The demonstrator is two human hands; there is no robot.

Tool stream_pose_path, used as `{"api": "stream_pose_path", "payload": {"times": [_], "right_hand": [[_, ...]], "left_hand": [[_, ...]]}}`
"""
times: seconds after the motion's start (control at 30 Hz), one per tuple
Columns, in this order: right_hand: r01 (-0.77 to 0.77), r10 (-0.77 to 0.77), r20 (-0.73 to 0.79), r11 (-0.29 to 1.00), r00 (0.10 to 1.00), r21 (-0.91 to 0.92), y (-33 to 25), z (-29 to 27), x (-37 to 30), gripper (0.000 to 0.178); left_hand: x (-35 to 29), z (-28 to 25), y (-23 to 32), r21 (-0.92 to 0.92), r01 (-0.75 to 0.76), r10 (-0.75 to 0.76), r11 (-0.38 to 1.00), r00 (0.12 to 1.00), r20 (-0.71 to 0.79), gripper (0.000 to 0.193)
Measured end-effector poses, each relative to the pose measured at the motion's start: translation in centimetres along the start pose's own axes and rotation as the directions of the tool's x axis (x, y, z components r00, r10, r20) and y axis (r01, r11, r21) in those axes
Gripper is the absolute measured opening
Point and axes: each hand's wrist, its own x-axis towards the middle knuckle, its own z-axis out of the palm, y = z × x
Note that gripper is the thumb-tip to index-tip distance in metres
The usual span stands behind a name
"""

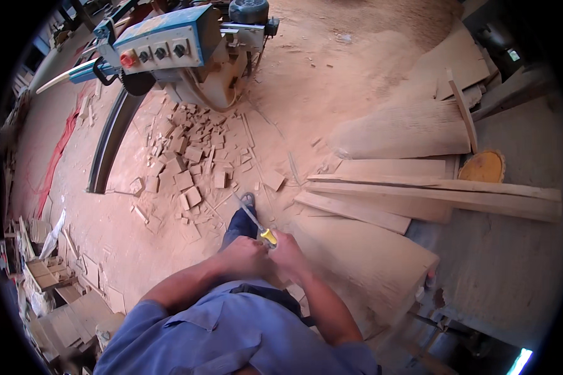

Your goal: The person assembles a wooden piece with a carved design by inserting two metal rods into pre-drilled holes and securing them with clamps. They then retrieve a small cardboard box, open it, and scoop sawdust from the floor into the box.

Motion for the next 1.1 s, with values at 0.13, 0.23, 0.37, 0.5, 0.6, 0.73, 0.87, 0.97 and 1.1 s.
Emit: {"api": "stream_pose_path", "payload": {"times": [0.13, 0.23, 0.37, 0.5, 0.6, 0.73, 0.87, 0.97, 1.1], "right_hand": [[-0.127, 0.14, -0.095, 0.983, 0.986, 0.131, -1.4, -3.2, 8.5, 0.032], [-0.188, 0.197, -0.16, 0.98, 0.967, 0.069, -1.2, -5.2, 12.9, 0.028], [-0.127, 0.103, -0.306, 0.99, 0.947, -0.06, -2.5, -7.7, 18.2, 0.027], [-0.145, 0.142, -0.37, 0.989, 0.918, 0.021, -3.9, -12.9, 24.1, 0.027], [-0.2, 0.215, -0.451, 0.976, 0.866, 0.083, -0.3, -16.4, 28.2, 0.029], [-0.319, 0.369, -0.571, 0.928, 0.734, 0.19, 4.9, -21.5, 32.8, 0.022], [-0.209, 0.395, -0.643, 0.914, 0.656, 0.348, 5.6, -25.2, 40.0, 0.019], [-0.153, 0.371, -0.594, 0.91, 0.714, 0.385, 5.4, -28.6, 45.3, 0.025], [-0.183, 0.387, -0.484, 0.891, 0.785, 0.415, 1.2, -36.1, 48.6, 0.03]], "left_hand": [[6.1, -3.6, -6.5, 0.026, -0.227, 0.228, 0.974, 0.973, -0.042, 0.016], [9.3, -9.1, -8.9, -0.135, -0.022, 0.015, 0.991, 0.998, -0.055, 0.015], [13.1, -11.4, -14.9, -0.479, 0.375, -0.359, 0.794, 0.925, 0.128, 0.01], [17.7, -16.4, -16.5, -0.156, -0.068, 0.046, 0.985, 0.989, -0.138, 0.018], [21.9, -21.5, -15.5, -0.051, -0.202, 0.186, 0.978, 0.957, -0.224, 0.022], [28.7, -28.2, -15.6, -0.036, -0.14, 0.103, 0.99, 0.856, -0.506, 0.034], [36.2, -29.0, -24.2, -0.019, 0.435, -0.315, 0.9, 0.62, -0.718, 0.064], [41.1, -30.5, -27.1, -0.537, 0.497, -0.675, 0.682, 0.71, -0.201, 0.094], [48.9, -34.0, -23.0, -0.687, 0.612, -0.618, 0.392, 0.729, 0.296, 0.112]]}}
